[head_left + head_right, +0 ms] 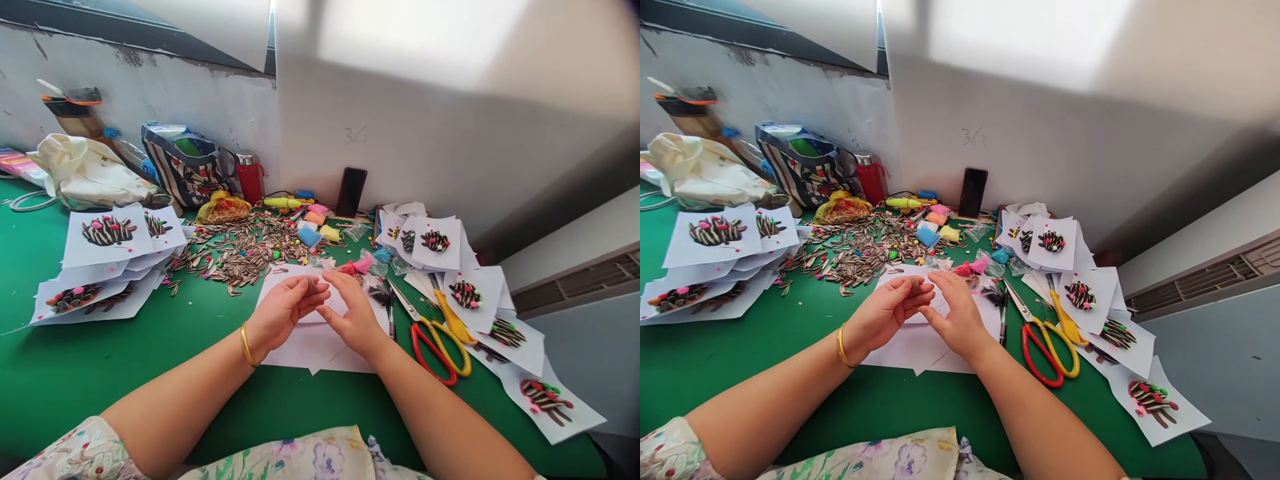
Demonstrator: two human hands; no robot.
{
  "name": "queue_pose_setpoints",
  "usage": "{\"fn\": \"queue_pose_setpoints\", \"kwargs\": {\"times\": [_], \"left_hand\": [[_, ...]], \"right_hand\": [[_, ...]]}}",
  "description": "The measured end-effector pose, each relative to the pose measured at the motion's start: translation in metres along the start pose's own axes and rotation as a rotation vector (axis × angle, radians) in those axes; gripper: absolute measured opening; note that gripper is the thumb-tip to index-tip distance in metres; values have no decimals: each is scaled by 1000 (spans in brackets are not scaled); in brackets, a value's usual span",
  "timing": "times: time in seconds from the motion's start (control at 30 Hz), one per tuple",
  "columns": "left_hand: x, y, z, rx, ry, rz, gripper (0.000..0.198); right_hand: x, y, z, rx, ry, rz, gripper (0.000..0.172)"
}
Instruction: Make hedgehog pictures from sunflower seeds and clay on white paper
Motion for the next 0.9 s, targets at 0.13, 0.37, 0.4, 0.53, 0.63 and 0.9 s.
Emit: {"fn": "queue_pose_setpoints", "kwargs": {"times": [0.13, 0.37, 0.4, 0.53, 0.63, 0.9], "left_hand": [[-8, -8, -7, -225, 325, 49, 27], [-15, -13, -11, -301, 487, 85, 22], [-15, -12, -12, -315, 501, 108, 23], [-12, -8, -18, -419, 659, 164, 31], [-11, -8, -21, -498, 870, 152, 23], [-8, -8, -21, -467, 812, 59, 11]], "right_hand": [[1, 0, 2, -139, 122, -1, 50], [-3, -3, 13, -299, 421, 141, 24], [-2, -2, 12, -322, 439, 144, 21], [1, 0, 10, -322, 386, 141, 15], [1, 0, 10, -273, 260, 163, 12], [-4, 1, 7, -348, 460, 225, 27]]}}
Point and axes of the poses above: each hand's wrist, its own y-axis towards the middle knuckle, its own x-axis out of the back of the hand, z = x × y, the point moved 4 cm from there along y, towards the middle knuckle, and after that the axes turned 8 degrees about -x, right-handed, at the moved point
